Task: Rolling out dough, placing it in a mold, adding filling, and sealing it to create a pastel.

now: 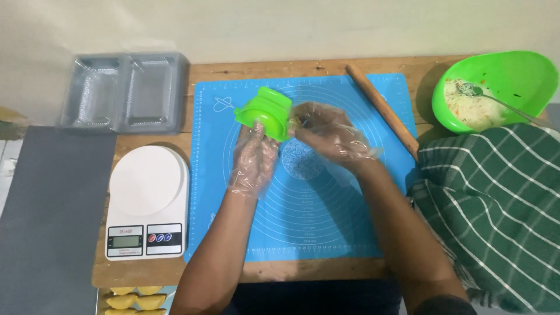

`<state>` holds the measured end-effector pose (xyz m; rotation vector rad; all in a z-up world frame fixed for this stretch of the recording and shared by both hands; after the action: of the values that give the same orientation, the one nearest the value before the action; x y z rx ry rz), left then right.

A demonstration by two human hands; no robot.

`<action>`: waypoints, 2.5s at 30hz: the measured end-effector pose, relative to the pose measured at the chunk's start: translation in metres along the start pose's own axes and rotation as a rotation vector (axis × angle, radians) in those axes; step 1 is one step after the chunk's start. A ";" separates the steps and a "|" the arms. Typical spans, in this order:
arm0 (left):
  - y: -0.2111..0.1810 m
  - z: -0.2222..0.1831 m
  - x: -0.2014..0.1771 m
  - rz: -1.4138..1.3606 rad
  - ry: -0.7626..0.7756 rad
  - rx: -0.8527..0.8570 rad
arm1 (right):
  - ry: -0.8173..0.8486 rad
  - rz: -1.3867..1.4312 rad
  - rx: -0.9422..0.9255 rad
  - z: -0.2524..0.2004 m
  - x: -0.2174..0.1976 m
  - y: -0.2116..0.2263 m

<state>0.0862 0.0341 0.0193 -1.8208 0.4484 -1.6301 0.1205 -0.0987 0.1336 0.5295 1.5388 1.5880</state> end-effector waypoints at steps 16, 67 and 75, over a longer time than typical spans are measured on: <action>-0.008 0.002 0.008 -0.119 -0.068 -0.004 | -0.196 0.422 0.366 0.004 -0.002 -0.079; 0.188 -0.181 0.145 0.417 0.183 -0.988 | -0.984 0.509 0.162 -0.379 -0.046 -0.069; 0.169 -0.220 0.201 0.362 0.012 -1.128 | -0.620 0.222 0.254 -0.380 -0.035 -0.059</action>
<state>-0.0658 -0.2695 0.0633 -2.2382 1.8548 -1.1703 -0.1419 -0.3614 0.0270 1.2404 1.2274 1.2164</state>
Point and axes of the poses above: each hand's wrist, its own z-axis towards the middle knuckle, its own x-axis out of the palm, y = z × x, the point moved 10 cm from there along z, towards the middle knuckle, and after that the axes turned 11 degrees about z, right-handed, at the moved point
